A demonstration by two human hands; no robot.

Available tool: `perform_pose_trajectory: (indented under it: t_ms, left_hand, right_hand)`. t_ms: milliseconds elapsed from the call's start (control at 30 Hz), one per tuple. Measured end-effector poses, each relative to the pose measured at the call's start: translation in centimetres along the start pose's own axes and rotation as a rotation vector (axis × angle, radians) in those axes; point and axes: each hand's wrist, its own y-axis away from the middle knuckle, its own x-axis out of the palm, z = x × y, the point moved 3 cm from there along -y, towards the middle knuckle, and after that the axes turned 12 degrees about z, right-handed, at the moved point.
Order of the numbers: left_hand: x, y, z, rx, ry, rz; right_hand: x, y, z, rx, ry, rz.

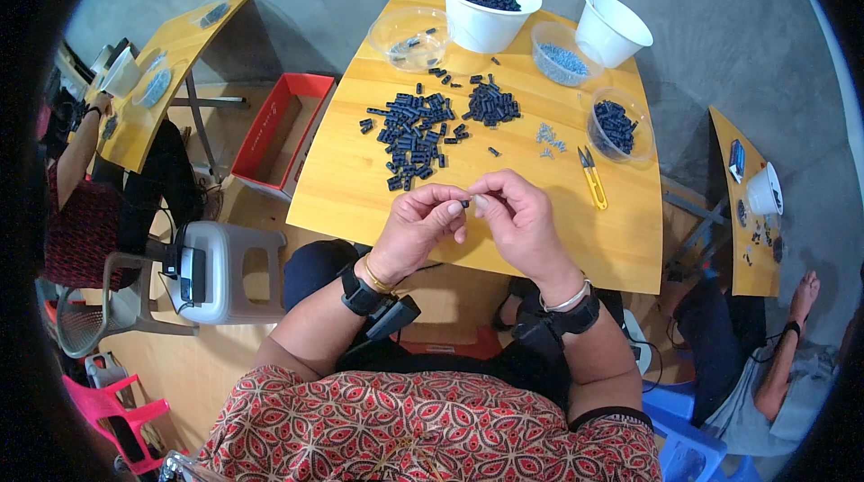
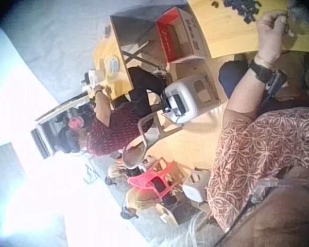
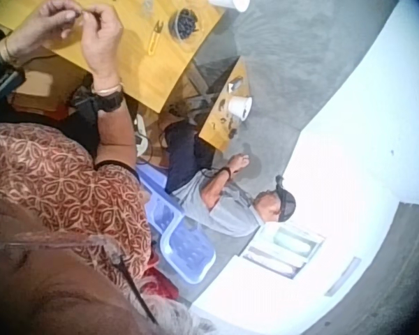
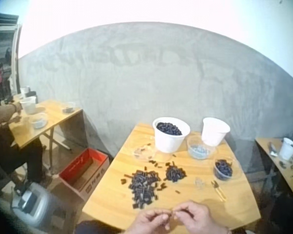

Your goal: The recorder is manually assembling small black rubber or plastic components with small grey clips.

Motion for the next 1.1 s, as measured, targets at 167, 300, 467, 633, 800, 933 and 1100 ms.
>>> perform_pose_trajectory:
  t_ms: [167,300,467,633,800,933,1100]
  left_hand:
    - [-0.1,0.0,-0.3,0.028,-0.108,-0.028]
    - [-0.2,0.0,-0.5,0.041,-0.149,-0.046]
    - [-0.1,0.0,-0.2,0.029,-0.076,-0.045]
    - [-0.3,-0.1,0.4,0.066,-0.013,-0.031]
    - [0.2,-0.1,0.3,0.07,-0.191,-0.028]
    - [0.1,-0.1,0.3,0.115,-0.324,-0.062]
    - [0.1,-0.1,0.0,0.142,-0.453,-0.067]
  right_hand:
    - [0.6,-0.1,-0.6,-0.018,0.058,0.016]
    - [1.0,0.2,-1.7,-0.023,0.006,0.033]
    - [1.3,0.4,-2.5,0.027,-0.169,0.009]
    - [0.8,0.7,-2.7,0.009,-0.152,-0.022]
    - [-0.1,0.7,-1.4,-0.049,0.018,-0.048]
    - [0.0,0.4,0.0,-0.08,0.19,-0.037]
    - [0.1,0.2,0.8,-0.154,0.373,-0.044]
